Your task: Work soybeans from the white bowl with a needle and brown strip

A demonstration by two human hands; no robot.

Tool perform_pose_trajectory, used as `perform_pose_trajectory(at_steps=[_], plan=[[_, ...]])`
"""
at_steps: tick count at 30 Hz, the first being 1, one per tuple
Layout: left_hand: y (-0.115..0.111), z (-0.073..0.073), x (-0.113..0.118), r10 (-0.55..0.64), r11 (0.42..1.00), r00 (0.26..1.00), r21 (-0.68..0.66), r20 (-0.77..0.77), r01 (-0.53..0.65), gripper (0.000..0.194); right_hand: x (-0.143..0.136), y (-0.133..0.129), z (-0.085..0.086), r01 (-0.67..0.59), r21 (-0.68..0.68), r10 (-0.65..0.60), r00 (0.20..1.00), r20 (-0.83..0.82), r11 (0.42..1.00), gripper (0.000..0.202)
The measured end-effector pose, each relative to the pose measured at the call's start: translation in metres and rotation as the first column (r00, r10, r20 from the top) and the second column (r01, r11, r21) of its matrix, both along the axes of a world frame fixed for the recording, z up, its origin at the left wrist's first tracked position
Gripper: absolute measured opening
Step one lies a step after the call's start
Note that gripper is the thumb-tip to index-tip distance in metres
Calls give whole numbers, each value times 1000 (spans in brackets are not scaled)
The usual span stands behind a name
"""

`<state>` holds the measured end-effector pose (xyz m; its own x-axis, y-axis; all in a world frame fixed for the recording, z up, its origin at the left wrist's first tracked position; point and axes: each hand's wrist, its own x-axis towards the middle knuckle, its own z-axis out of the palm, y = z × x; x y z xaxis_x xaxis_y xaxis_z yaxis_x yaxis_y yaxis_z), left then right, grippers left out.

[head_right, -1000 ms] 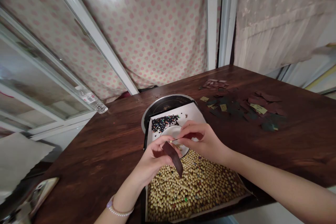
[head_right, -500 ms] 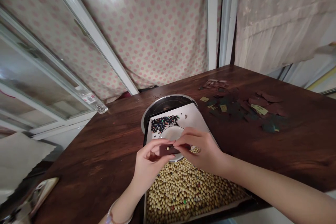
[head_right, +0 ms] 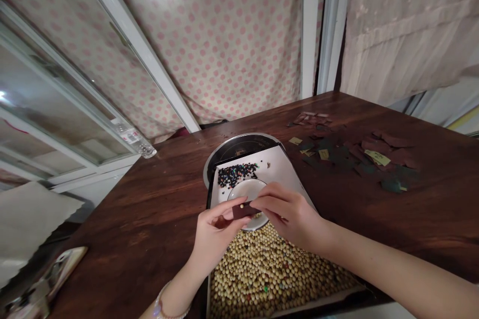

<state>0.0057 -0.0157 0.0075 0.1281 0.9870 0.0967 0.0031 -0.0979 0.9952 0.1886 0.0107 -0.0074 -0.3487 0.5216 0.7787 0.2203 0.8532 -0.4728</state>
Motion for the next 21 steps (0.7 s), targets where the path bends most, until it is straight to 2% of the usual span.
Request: perform_pose_trajectory(at_steps=[6,10,13,17,21], plan=[[2,1,2,53,998,999,-23,-2,-53,30,1,0,0,-12,27,10,999,48,1000,22],[1,1,4,38,996,999,-78,17,-37,28,1,-1,3,-8,-34,9,999,34,999,19],[0,1,4,26,995,1000,-95,9,-25,27,1,-2,3,21,-28,-20,999,30,999,20],[0,-1,3,20,994,1000,-110,-8,-20,30,2,-3,3,-63,-11,64,994,94,998,22],[-1,-2,3,-18,994,1000,-106,20,20,28,3,-3,3,2,-3,-1,998,61,1000,24]])
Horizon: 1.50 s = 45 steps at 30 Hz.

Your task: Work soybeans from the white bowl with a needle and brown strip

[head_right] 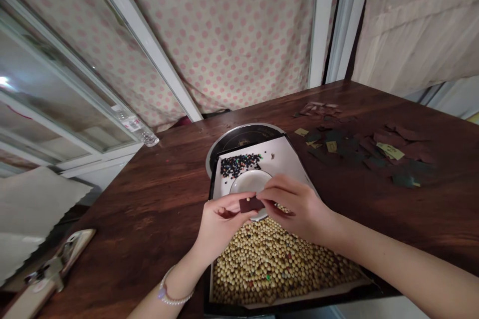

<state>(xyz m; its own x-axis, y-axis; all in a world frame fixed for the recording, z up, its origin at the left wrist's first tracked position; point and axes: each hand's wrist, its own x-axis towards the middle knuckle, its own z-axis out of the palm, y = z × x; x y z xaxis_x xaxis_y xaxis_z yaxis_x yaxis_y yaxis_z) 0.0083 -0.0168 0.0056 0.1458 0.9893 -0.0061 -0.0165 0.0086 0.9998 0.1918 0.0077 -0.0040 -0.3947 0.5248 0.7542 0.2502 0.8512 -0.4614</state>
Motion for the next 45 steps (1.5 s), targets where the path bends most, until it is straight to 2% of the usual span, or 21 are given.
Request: perform_pose_trajectory(at_steps=[4,8,12,16,19,24,27,31,33,37,40,45], plan=[[0,0,0,-1,1000,1000,-11,-3,1,30,1,1,1,-72,-24,74,996,56,997,24],[1,-1,-1,-6,1000,1000,-5,0,6,29,2,1,1,-9,-1,9,999,31,1000,24],[1,-2,-1,-20,1000,1000,3,1,20,29,5,2,-1,-91,4,90,990,106,996,23],[1,-2,-1,-23,1000,1000,-20,-4,23,29,6,4,-1,-53,53,47,994,98,997,26],[1,-2,-1,-25,1000,1000,-17,-2,25,30,7,5,-2,-97,44,89,983,161,994,26],[1,-2,-1,-31,999,999,-15,-9,31,29,8,7,-4,-64,69,57,992,110,996,27],[1,-4,-2,-41,999,999,-1,-25,41,30,8,7,0,-154,-7,153,978,144,988,23],[1,-5,-3,-45,998,998,47,-44,47,27,7,5,9,-149,-186,158,987,37,971,18],[1,-5,-3,-47,996,997,70,-66,51,26,7,5,12,-129,-333,141,990,12,934,17],[1,-4,-4,-43,995,991,85,-128,54,25,6,5,13,-82,-583,100,995,-2,808,9],[0,-3,-3,-43,993,984,104,-174,62,23,7,5,12,-104,-652,95,994,-49,751,6],[-1,-3,-3,-50,988,982,134,-184,76,25,5,0,17,-72,-700,65,997,-37,711,7]])
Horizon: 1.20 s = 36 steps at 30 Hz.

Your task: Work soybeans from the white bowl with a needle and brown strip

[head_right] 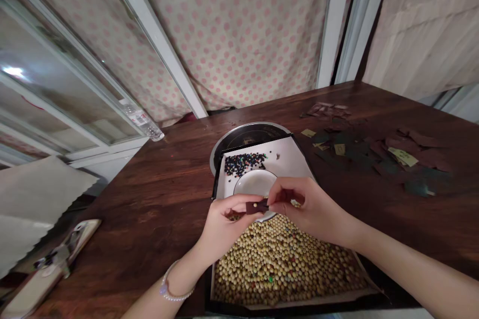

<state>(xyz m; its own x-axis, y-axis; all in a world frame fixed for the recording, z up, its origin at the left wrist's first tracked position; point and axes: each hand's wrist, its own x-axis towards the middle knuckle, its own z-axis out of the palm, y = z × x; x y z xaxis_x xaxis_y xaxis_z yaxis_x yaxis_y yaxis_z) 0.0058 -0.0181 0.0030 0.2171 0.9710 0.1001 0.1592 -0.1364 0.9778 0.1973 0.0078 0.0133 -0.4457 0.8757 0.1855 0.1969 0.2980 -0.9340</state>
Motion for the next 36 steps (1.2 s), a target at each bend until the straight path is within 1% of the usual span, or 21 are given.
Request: perform_pose_trajectory(at_steps=[3,6,12,15,18,22,27,31,34,36], plan=[[0,1,0,8,1000,1000,3,12,-8,26,-2,-3,3,16,-20,-16,999,38,1000,8],[-1,1,1,17,1000,1000,-10,23,-17,26,-4,-4,4,22,-16,-21,999,42,1000,9],[-2,4,1,24,999,1000,-32,11,-23,25,-3,-3,1,50,12,-51,997,62,999,12],[-2,4,1,27,999,1000,-30,2,-27,24,-3,-4,-1,42,18,-43,996,75,999,12],[-2,1,1,48,999,998,-12,-35,-49,25,-3,-4,-4,47,18,-48,997,66,999,11],[-1,-1,1,78,997,996,12,-50,-77,27,-4,-6,-5,78,54,-80,996,25,995,11],[-2,0,1,83,996,996,39,-34,-81,27,-4,-7,-6,18,87,-21,999,35,996,12],[-2,-1,2,89,996,996,29,-11,-89,28,-3,-6,-6,58,90,-58,998,8,994,13],[-2,-1,2,89,996,996,27,-4,-89,29,-3,-6,-7,-2,108,-2,999,33,994,13],[-2,0,2,87,996,996,25,19,-88,29,-2,-6,-8,2,139,-8,999,37,990,13]])
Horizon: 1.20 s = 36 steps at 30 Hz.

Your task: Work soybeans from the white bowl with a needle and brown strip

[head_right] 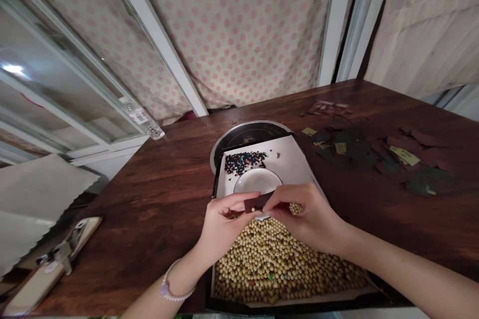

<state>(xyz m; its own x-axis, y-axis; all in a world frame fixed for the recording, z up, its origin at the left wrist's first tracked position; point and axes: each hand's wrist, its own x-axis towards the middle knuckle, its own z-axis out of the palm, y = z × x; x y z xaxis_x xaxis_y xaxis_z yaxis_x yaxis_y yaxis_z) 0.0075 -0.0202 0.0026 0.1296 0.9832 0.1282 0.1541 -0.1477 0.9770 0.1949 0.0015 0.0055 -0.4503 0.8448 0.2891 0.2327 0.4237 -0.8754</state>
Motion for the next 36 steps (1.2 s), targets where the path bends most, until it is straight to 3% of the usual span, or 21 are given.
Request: perform_pose_trajectory(at_steps=[3,7,11,19,27,32,36], plan=[[0,1,0,-11,1000,998,-18,67,12,30,0,0,-1,61,54,-60,998,-21,997,13],[0,0,1,-20,999,994,-35,110,24,29,-1,-1,0,-1,74,3,1000,-24,997,13],[-1,3,1,-25,997,988,-71,152,36,29,-1,0,1,60,89,-58,998,-21,994,14],[-2,13,-2,-73,955,921,-238,382,175,36,2,4,-1,149,171,-149,989,-13,974,14],[5,8,-3,1,949,883,-278,470,147,37,-2,0,-7,32,323,-32,999,-6,946,16],[5,10,-2,49,928,869,-345,492,143,20,-3,3,-9,167,228,-170,985,-4,959,10],[5,10,-3,101,922,869,-374,484,101,14,-3,1,-7,190,206,-197,980,14,960,9]])
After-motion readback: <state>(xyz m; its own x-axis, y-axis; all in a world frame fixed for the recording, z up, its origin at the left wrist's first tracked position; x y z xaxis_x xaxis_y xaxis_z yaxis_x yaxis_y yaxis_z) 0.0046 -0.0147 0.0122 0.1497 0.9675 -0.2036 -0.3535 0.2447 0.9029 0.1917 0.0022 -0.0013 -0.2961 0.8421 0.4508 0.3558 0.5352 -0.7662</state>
